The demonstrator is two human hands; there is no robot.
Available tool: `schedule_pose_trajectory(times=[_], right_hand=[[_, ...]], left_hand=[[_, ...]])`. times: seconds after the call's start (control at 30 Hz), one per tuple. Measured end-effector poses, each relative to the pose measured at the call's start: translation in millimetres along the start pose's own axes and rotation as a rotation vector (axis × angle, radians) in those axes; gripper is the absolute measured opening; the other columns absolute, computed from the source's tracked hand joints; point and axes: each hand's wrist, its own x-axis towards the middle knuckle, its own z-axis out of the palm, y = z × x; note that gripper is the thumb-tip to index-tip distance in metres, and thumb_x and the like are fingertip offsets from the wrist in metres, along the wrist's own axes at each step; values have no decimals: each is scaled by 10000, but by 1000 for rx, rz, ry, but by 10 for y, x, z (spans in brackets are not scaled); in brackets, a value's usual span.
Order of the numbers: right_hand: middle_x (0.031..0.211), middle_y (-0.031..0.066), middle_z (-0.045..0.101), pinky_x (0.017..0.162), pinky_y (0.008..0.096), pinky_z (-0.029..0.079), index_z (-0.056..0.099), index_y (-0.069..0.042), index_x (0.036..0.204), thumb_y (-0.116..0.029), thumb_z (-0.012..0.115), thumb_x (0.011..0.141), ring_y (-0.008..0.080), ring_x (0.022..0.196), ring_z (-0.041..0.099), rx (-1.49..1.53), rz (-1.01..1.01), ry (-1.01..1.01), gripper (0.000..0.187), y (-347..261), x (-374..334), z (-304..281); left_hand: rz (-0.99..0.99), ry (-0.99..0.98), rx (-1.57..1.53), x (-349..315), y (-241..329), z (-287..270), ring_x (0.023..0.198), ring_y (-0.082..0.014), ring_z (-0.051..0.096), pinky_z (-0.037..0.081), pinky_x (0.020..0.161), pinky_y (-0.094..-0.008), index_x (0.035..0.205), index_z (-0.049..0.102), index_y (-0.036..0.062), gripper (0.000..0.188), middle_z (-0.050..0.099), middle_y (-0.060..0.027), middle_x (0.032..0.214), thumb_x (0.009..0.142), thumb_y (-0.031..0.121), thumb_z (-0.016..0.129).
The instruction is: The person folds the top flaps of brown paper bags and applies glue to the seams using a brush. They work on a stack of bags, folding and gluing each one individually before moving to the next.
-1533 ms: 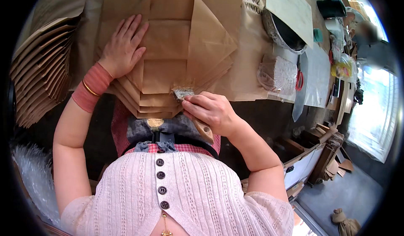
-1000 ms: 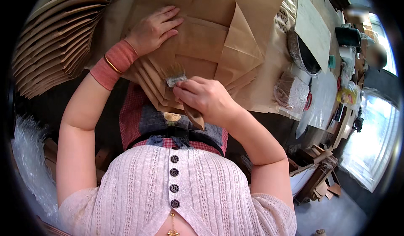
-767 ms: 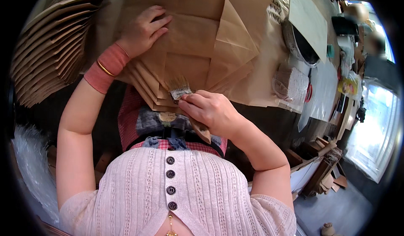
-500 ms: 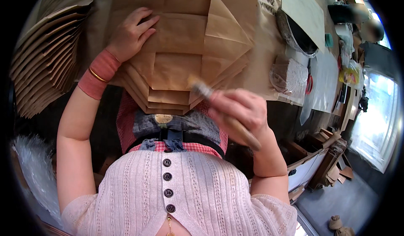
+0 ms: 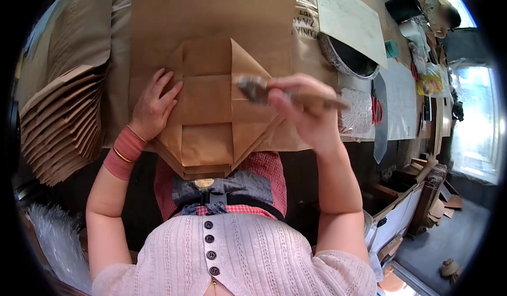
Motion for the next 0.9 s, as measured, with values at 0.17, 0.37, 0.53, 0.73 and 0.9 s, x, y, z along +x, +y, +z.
schedule_pose_trajectory(times=[0.17, 0.37, 0.53, 0.73, 0.9], right_hand=[[734, 34, 666, 589, 228, 491, 693, 23, 906, -80, 695, 859, 94, 649, 605, -3, 215, 19, 114, 439, 640, 193], [726, 59, 681, 568, 247, 496, 697, 27, 899, -66, 678, 858, 107, 620, 616, -329, 195, 27, 103, 612, 1091, 357], [773, 47, 694, 603, 251, 511, 699, 38, 840, -69, 731, 829, 101, 672, 620, 65, 26, 155, 112, 451, 989, 658], [691, 99, 684, 594, 298, 515, 691, 35, 763, -139, 736, 805, 151, 632, 649, -39, 153, -50, 185, 460, 1041, 1378], [606, 141, 642, 610, 366, 519, 681, 19, 736, -197, 719, 784, 225, 614, 668, -471, 152, 11, 224, 364, 1326, 1277]], left_hand=[[13, -69, 42, 45, -15, -28, 1269, -425, 430, 380, 1054, -497, 1240, 595, 52, 372, 496, -195, 1359, 871, 106, 580], [35, -57, 54, 49, -41, -52, 1258, -420, 444, 355, 1079, -499, 1274, 575, 56, 424, 517, -187, 1329, 854, 105, 599], [-153, 104, -167, -29, -46, 1, 1191, -418, 481, 394, 1022, -470, 1115, 567, 6, 356, 532, -217, 1220, 808, 148, 678], [-173, 100, -208, -30, -42, -8, 1110, -419, 508, 435, 945, -453, 980, 540, 7, 317, 531, -229, 1118, 777, 170, 721], [-148, 123, -207, -16, -70, 18, 1095, -411, 514, 435, 943, -459, 984, 542, 8, 326, 536, -217, 1117, 767, 164, 727]])
